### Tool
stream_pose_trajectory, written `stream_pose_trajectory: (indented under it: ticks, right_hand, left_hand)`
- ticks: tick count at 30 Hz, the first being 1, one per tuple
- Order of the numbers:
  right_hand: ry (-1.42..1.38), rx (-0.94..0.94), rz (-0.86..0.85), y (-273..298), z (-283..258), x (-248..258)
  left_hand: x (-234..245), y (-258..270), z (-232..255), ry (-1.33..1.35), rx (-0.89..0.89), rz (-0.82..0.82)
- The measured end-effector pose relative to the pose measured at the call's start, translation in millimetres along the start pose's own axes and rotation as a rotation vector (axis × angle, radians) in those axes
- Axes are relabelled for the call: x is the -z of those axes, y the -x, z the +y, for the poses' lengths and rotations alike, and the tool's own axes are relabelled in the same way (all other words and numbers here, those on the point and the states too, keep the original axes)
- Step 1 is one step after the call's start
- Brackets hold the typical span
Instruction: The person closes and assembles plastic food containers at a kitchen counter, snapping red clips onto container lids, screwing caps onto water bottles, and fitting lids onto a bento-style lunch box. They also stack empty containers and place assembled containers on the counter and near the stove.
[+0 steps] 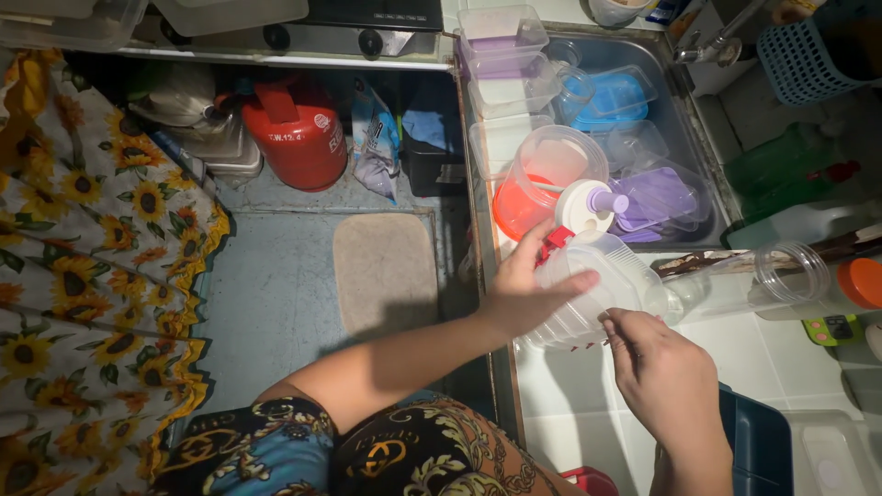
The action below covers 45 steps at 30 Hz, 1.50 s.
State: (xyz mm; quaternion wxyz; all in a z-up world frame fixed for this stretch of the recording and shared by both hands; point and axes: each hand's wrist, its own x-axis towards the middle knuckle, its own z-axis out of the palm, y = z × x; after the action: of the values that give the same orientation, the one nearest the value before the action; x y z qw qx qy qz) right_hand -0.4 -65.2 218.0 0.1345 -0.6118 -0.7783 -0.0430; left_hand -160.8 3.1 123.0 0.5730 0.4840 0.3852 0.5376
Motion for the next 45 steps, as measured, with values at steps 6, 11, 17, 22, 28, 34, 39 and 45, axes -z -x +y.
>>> stream_pose_trajectory:
  ticks: [6,11,17,22,28,34,39,45]
  right_hand:
    - [-0.022,0.002,0.011,-2,-2,1]
    - [-0.332,-0.091,0.154,19,8,-12]
    - [-0.918,-0.536,0.672,71,34,-82]
    - [-1.421,-0.781,0.405,88,32,-128]
    - [-0.465,-0.465,0.338,80,13,-112]
    - [-0.37,-0.331,0.252,83,24,-85]
    - [-0.203,-0.573,0.062,154,52,-83]
    - [0.275,-1.074,-0.185,269,35,-174]
  left_hand:
    - [-1,-3,9,-0.142,-0.059,0.0]
    - [4,-5,-3,-0.224,-0.23,0.004]
    - [7,-17,-13,-0.121,-0.181,0.014]
    - [0,-18,-14,0.081,-0.122,-0.039]
    - [4,-17,-16,-0.07,-0.137,-0.031]
    - [5,-22,-21,-0.176,-0.138,-0.124]
    - [1,-25,-23,-0.139,-0.054,-0.265]
    - [8,-38,-20,-0.138,-0.087,-0.366]
